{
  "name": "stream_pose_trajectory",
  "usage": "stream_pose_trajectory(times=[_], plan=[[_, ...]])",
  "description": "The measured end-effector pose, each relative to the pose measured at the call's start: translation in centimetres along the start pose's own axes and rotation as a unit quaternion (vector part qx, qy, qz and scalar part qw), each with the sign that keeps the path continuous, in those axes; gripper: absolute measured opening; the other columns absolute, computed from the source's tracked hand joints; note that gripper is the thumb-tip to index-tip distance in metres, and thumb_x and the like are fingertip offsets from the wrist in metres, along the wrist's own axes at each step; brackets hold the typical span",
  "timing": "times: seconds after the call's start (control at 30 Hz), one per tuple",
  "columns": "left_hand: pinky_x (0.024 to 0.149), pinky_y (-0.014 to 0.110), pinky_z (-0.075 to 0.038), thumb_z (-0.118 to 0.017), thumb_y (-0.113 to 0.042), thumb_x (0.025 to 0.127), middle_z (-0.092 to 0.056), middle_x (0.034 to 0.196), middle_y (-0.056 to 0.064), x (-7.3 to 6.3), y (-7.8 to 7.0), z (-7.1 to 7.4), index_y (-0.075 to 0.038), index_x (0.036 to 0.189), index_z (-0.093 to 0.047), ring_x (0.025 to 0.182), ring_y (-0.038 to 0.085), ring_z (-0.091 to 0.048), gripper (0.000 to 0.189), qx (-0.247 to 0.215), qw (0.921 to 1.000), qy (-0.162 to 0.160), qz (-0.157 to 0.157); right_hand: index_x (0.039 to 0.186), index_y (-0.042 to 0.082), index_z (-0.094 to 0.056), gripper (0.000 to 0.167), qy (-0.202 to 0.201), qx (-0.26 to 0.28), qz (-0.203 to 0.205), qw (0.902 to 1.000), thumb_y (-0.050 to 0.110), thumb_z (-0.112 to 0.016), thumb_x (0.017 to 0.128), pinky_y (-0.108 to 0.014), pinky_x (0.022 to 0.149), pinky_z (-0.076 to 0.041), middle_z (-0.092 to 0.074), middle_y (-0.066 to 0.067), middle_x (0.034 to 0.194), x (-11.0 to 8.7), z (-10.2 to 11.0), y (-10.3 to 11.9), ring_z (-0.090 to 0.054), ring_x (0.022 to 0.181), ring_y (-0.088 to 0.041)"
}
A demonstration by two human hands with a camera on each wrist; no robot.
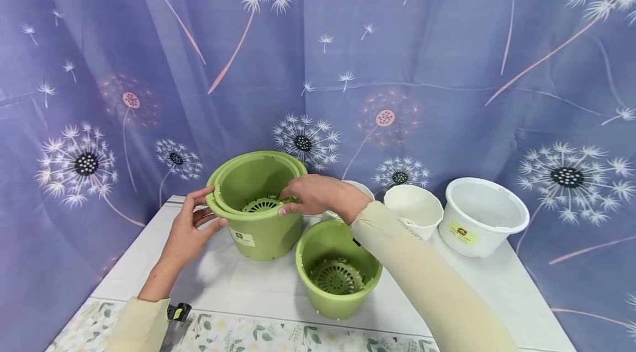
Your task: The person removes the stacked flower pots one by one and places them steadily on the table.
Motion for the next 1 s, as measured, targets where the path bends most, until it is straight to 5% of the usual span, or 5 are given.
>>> stream_pose_trajectory(times=[0.43,0.77,1.0], plan=[[0.113,0.040,-0.057,-0.086,-0.015,0.091,-0.052,0.132,0.015,-0.1,-0.2,0.1,-0.023,0.161,-0.042,0.126,0.035,-0.064,0.083,-0.001,1.0000,0.006,-0.005,0.148,0.002,-0.060,0.051,0.127,-0.005,-0.040,0.9911,0.036,-0.059,0.110,-0.047,0.127,-0.043,-0.062,-0.016,0.148,1.6,0.5,0.6,-0.056,0.140,-0.033],[0.113,0.042,-0.056,-0.086,-0.015,0.091,-0.053,0.131,0.014,0.0,-0.1,0.6,-0.025,0.160,-0.041,0.126,0.035,-0.064,0.083,0.008,0.9999,0.006,-0.007,0.147,0.004,-0.060,0.050,0.139,0.004,-0.037,0.9896,0.037,-0.058,0.110,-0.046,0.125,-0.045,-0.063,-0.015,0.147,2.0,0.3,0.5,-0.057,0.138,-0.032],[0.113,0.038,-0.056,-0.086,-0.012,0.091,-0.052,0.130,0.015,-0.1,0.0,0.1,-0.022,0.160,-0.042,0.125,0.034,-0.064,0.082,0.001,0.9999,0.006,-0.012,0.151,0.007,-0.057,0.057,0.165,0.007,-0.071,0.9837,0.044,-0.059,0.108,-0.047,0.127,-0.042,-0.060,-0.014,0.151,1.9,0.3,0.1,-0.054,0.142,-0.032]])
Point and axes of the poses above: each hand's wrist, its own x-axis towards the middle knuckle, its own z-axis out of the back of the hand, y = z × x, the point moved 5 cm from there along x, towards the middle knuckle
